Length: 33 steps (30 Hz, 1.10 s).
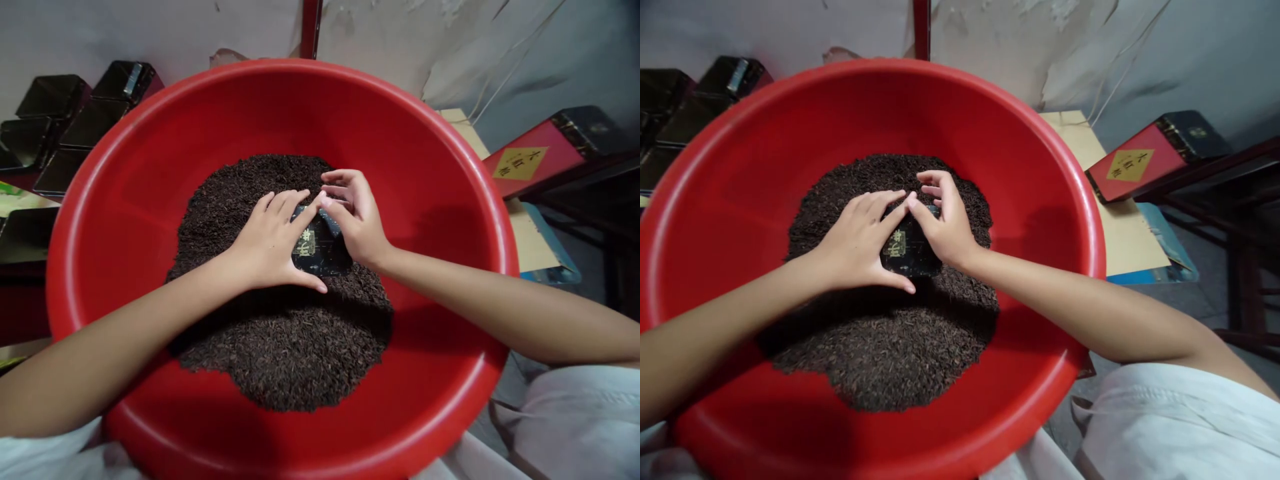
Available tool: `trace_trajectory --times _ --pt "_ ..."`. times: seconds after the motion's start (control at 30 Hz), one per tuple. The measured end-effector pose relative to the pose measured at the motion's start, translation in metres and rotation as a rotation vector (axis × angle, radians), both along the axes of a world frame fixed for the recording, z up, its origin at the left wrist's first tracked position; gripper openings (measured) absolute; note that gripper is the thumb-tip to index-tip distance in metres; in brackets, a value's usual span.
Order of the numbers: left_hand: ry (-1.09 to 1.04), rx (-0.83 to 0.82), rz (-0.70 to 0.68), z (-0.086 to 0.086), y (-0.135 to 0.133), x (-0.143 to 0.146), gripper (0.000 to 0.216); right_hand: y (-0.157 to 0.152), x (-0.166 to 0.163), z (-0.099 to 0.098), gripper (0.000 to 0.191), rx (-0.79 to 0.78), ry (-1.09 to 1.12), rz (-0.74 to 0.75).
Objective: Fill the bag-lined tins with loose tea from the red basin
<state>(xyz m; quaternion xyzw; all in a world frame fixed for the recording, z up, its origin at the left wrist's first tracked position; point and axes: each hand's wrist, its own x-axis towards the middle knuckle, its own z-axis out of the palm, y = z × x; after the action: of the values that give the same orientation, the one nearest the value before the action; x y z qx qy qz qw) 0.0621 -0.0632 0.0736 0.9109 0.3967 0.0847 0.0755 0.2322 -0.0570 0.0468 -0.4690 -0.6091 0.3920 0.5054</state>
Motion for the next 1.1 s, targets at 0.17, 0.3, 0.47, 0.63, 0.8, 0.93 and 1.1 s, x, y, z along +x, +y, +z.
trace_trajectory --times 0.17,0.3,0.47,0.63,0.8,0.93,1.1 --pt "0.026 -0.013 0.101 -0.002 0.006 -0.003 0.115 -0.012 -0.005 -0.004 0.083 -0.315 0.077 0.024" --pt "0.016 -0.026 0.162 -0.001 0.015 -0.006 0.117 -0.002 0.0 -0.011 0.104 -0.33 0.145 0.251" --pt "0.062 -0.075 0.118 -0.001 0.021 -0.012 0.128 0.005 0.007 -0.015 0.115 -0.269 0.063 0.367" --pt "0.044 -0.045 0.137 -0.004 0.02 -0.009 0.12 0.008 0.01 -0.012 0.106 -0.232 -0.036 0.371" --pt "0.052 -0.092 0.218 0.002 0.027 -0.004 0.109 0.025 0.018 -0.016 0.097 -0.162 -0.077 0.408" --pt "0.078 -0.101 0.17 0.007 0.034 -0.014 0.111 0.038 0.019 -0.03 0.126 0.008 -0.175 0.469" --pt "0.135 -0.03 0.122 0.008 0.027 -0.028 0.11 0.036 0.007 -0.038 0.137 0.259 -0.387 0.449"
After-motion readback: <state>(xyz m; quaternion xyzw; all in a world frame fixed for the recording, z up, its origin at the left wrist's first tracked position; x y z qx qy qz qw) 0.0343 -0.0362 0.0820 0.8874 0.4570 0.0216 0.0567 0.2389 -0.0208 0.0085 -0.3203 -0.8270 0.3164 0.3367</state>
